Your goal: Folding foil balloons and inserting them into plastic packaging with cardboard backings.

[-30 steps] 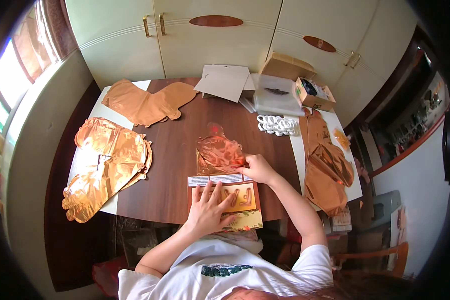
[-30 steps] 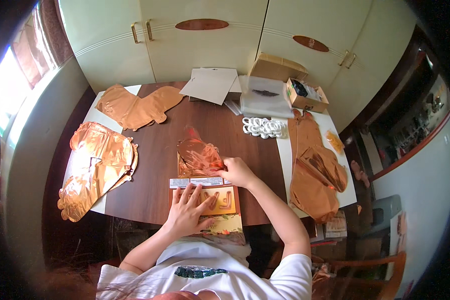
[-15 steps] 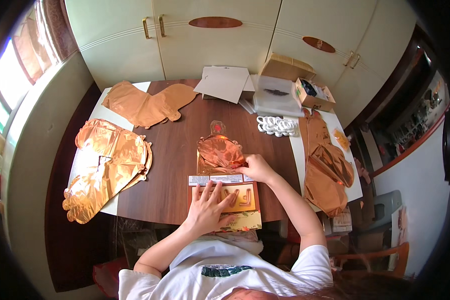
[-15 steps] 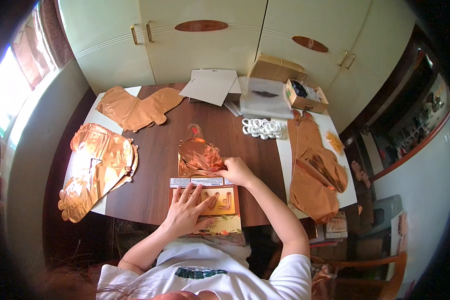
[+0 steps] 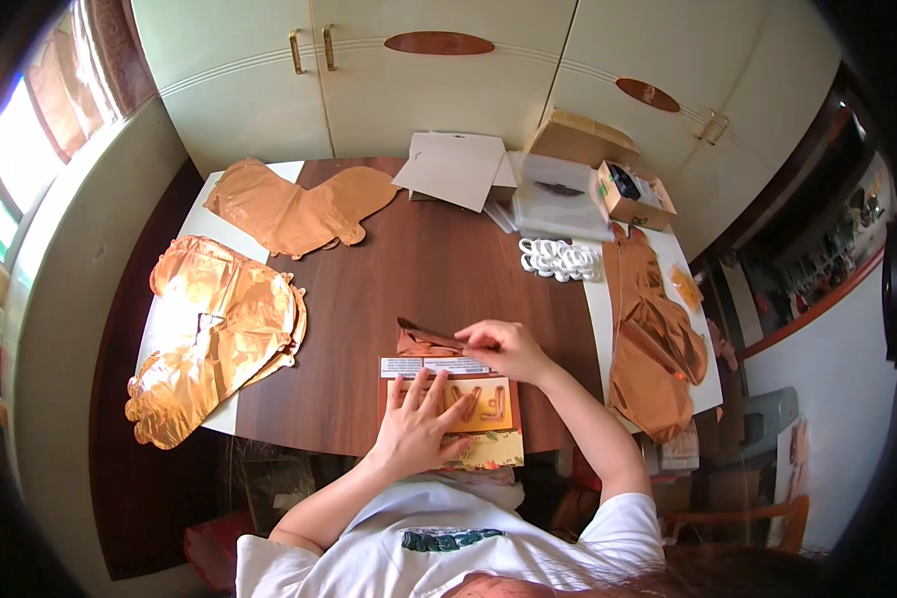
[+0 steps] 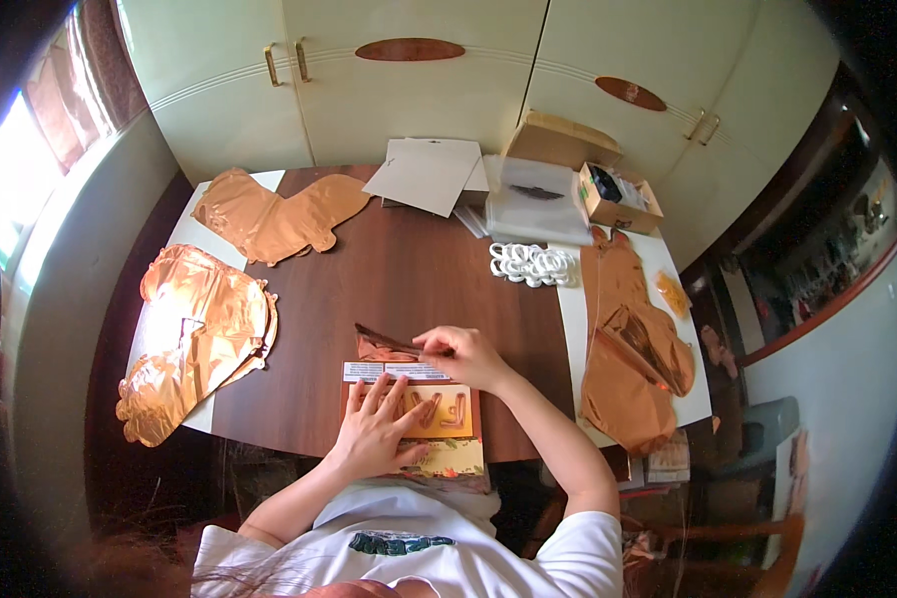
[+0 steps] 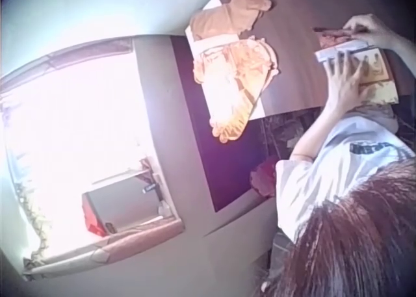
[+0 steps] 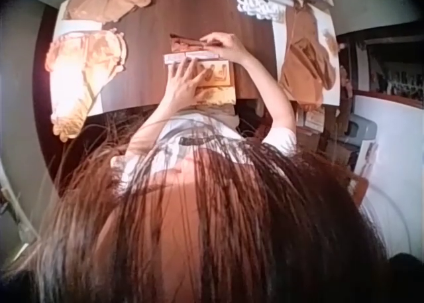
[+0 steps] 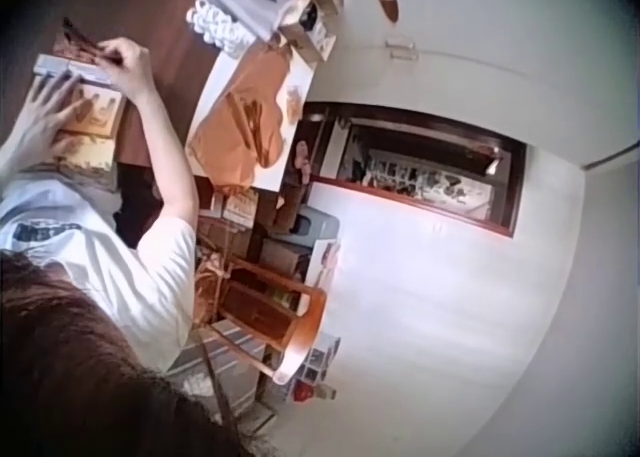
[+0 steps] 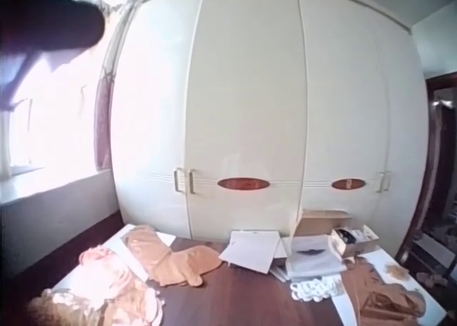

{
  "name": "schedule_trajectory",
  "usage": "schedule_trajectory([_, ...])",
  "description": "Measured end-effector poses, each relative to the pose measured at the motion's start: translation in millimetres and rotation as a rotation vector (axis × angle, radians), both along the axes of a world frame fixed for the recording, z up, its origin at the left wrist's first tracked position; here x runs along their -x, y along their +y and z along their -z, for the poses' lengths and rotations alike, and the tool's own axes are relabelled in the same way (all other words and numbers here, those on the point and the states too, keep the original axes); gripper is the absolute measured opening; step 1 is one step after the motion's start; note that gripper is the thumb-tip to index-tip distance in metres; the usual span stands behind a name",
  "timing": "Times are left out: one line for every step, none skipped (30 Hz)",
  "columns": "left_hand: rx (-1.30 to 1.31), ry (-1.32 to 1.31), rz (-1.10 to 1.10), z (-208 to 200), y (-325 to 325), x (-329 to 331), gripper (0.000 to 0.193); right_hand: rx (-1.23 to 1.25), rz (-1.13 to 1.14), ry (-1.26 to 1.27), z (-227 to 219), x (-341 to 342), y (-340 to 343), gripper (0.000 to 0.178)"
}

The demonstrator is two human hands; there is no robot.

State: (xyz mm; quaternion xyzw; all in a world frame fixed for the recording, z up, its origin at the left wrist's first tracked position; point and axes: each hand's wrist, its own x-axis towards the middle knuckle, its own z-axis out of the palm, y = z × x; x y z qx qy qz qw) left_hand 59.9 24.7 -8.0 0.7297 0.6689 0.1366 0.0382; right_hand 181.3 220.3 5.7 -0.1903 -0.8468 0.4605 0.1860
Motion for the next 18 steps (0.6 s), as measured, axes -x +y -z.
schedule_trajectory([-0.009,0.018,-0.005,-0.4,0.1,-0.6,0.059,0.043,-0.069,0.074,3.1,-2.7,-0.7,0.013])
schedule_trajectory([-0.017,0.036,-0.011,-0.8,-0.1,-0.3,0.058,-0.176,-0.186,0.14,9.9,-7.7,-1.0,0.012])
schedule_trajectory([-0.018,0.032,-0.009,0.5,1.3,1.1,0.058,-0.244,-0.283,0.145,12.9,-15.0,-2.1,0.017])
schedule_trajectory([0.095,-0.03,0.017,3.7,0.1,2.9,0.057,-0.24,-0.29,0.143,15.8,-17.2,-8.5,0.017])
schedule_trajectory([0.208,-0.093,0.043,7.8,-0.7,4.5,0.057,-0.334,-0.302,0.138,18.3,-19.7,-14.9,0.015])
schedule_trajectory([0.023,-0.15,0.079,10.2,1.1,5.3,0.06,-0.428,-0.312,0.132,21.4,-22.1,-19.7,0.014])
schedule_trajectory([0.026,-0.154,0.077,10.8,1.1,5.0,0.06,-0.424,-0.314,0.129,24.0,-23.4,-23.3,0.014])
schedule_trajectory([0.003,-0.172,0.053,9.8,1.2,4.3,0.062,-0.438,-0.29,0.107,26.4,-24.3,-26.5,0.014])
schedule_trajectory([-0.021,-0.188,0.032,6.6,1.6,4.0,0.063,-0.453,-0.263,0.085,27.2,-25.4,-29.0,0.014])
schedule_trajectory([-0.017,-0.19,0.033,5.5,1.4,3.6,0.063,-0.487,-0.282,0.099,31.2,-27.1,-28.1,0.015])
schedule_trajectory([-0.038,-0.104,0.02,4.7,0.9,3.0,0.062,-0.483,-0.28,0.097,31.4,-28.5,-29.5,0.015])
schedule_trajectory([-0.058,-0.018,0.005,4.3,0.3,2.7,0.06,-0.481,-0.274,0.096,31.4,-28.4,-30.9,0.015])
schedule_trajectory([-0.053,-0.019,0.006,6.0,-0.3,2.8,0.06,-0.479,-0.267,0.096,31.5,-28.3,-32.0,0.015])
schedule_trajectory([-0.052,0.019,0.008,9.4,-1.1,3.5,0.06,-0.473,-0.266,0.095,32.2,-27.9,-33.1,0.015])
schedule_trajectory([-0.053,0.054,0.012,9.2,-0.1,4.1,0.06,-0.485,-0.251,0.089,32.5,-28.0,-33.1,0.016])
schedule_trajectory([-0.048,0.051,0.017,7.6,0.0,5.0,0.06,-0.496,-0.236,0.083,32.5,-28.1,-33.0,0.016])
schedule_trajectory([-0.011,0.025,0.028,4.8,-0.3,6.0,0.058,-0.489,-0.232,0.079,31.9,-28.1,-32.8,0.016])
schedule_trajectory([0.027,-0.001,0.036,1.9,-0.9,7.2,0.056,-0.507,-0.231,0.083,30.8,-27.6,-33.3,0.017])
